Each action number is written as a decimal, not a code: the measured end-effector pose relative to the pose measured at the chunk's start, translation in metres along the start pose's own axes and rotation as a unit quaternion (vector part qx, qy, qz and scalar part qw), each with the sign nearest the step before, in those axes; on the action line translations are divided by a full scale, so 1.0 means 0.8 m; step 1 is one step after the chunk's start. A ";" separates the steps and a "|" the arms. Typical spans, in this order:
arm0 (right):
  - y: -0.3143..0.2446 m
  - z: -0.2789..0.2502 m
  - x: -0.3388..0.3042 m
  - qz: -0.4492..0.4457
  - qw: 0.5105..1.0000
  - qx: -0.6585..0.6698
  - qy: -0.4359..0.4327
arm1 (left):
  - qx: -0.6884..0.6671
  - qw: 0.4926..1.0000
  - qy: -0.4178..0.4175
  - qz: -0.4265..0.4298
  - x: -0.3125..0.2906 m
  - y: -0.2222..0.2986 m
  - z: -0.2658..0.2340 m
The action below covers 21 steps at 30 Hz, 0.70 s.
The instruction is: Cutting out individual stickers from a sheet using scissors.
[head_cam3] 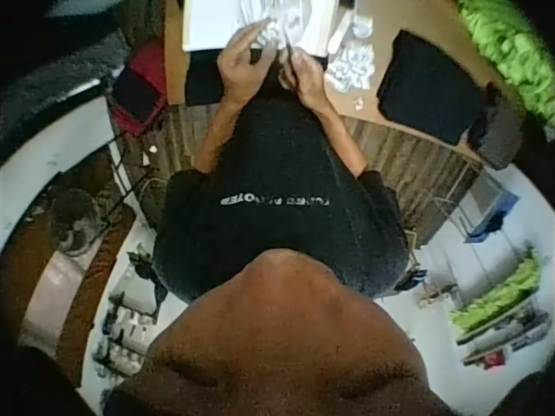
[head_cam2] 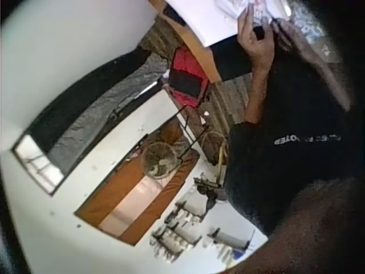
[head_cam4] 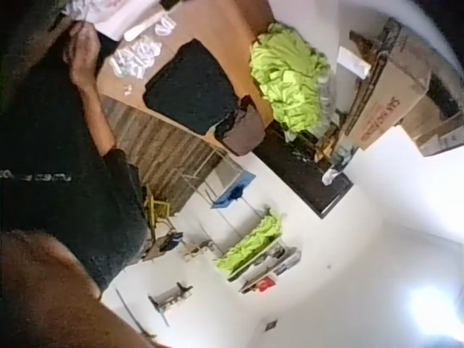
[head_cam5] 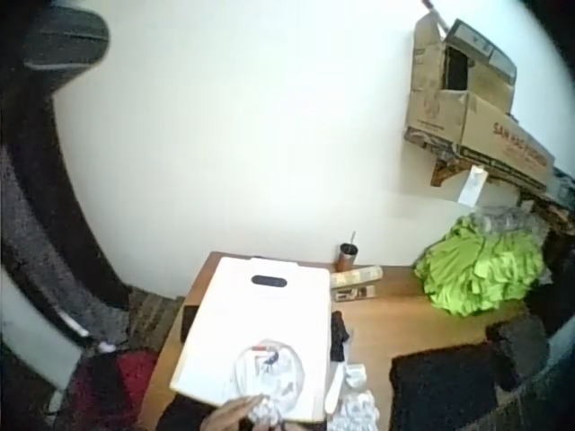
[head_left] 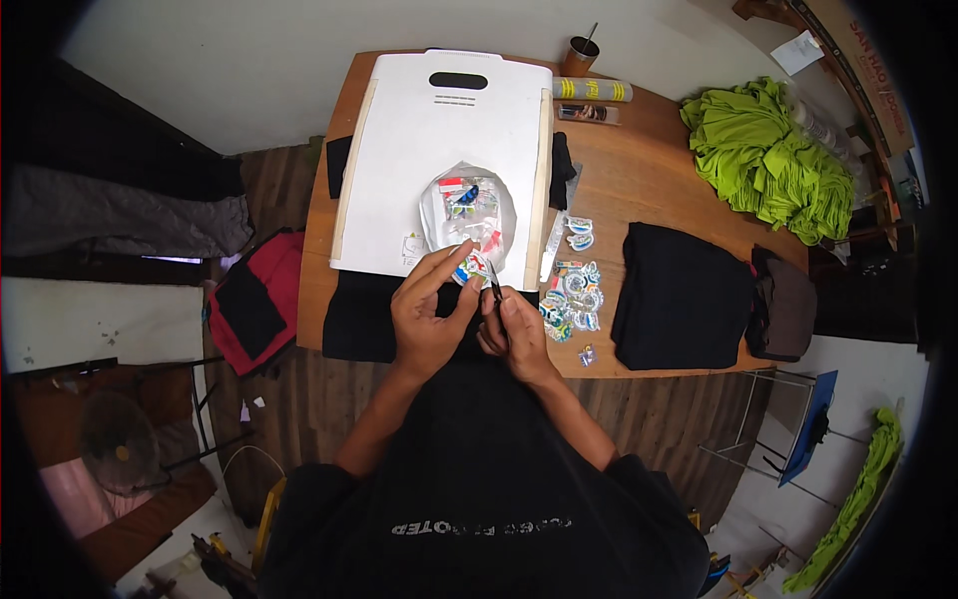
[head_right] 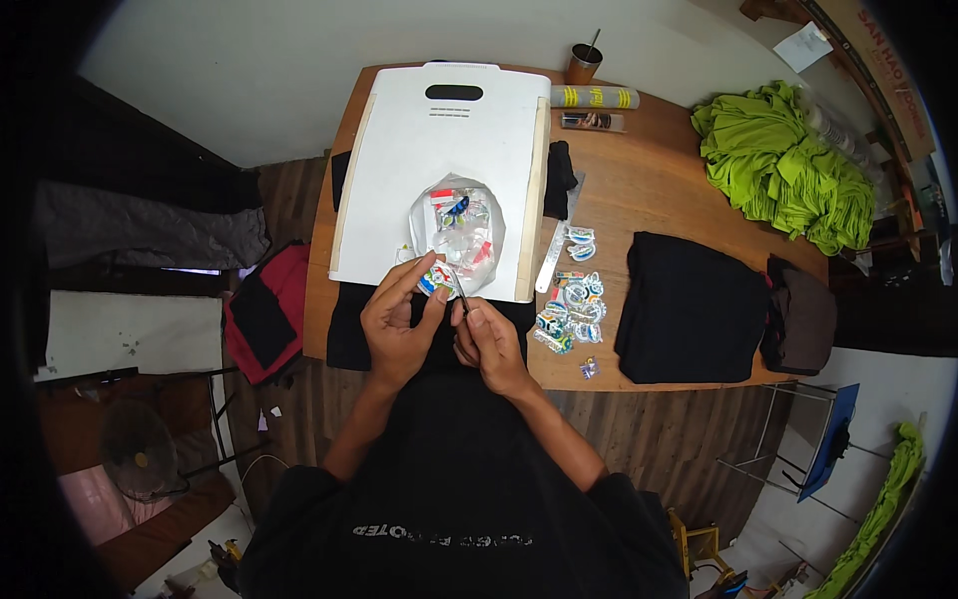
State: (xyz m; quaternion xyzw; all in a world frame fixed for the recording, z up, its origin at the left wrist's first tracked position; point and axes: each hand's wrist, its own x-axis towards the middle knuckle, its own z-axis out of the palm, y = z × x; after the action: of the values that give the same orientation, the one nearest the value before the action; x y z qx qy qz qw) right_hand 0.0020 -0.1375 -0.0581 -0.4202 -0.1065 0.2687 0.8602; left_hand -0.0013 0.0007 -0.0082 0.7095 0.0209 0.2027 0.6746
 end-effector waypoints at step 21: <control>0.000 -0.004 -0.002 0.017 1.000 0.020 -0.004 | 0.010 1.000 -0.016 0.005 0.000 0.005 -0.001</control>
State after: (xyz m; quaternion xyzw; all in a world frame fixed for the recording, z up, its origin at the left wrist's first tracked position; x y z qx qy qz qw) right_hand 0.0016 -0.1405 -0.0603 -0.4034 -0.0977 0.2871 0.8633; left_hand -0.0022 0.0011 -0.0040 0.7199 0.0082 0.1942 0.6663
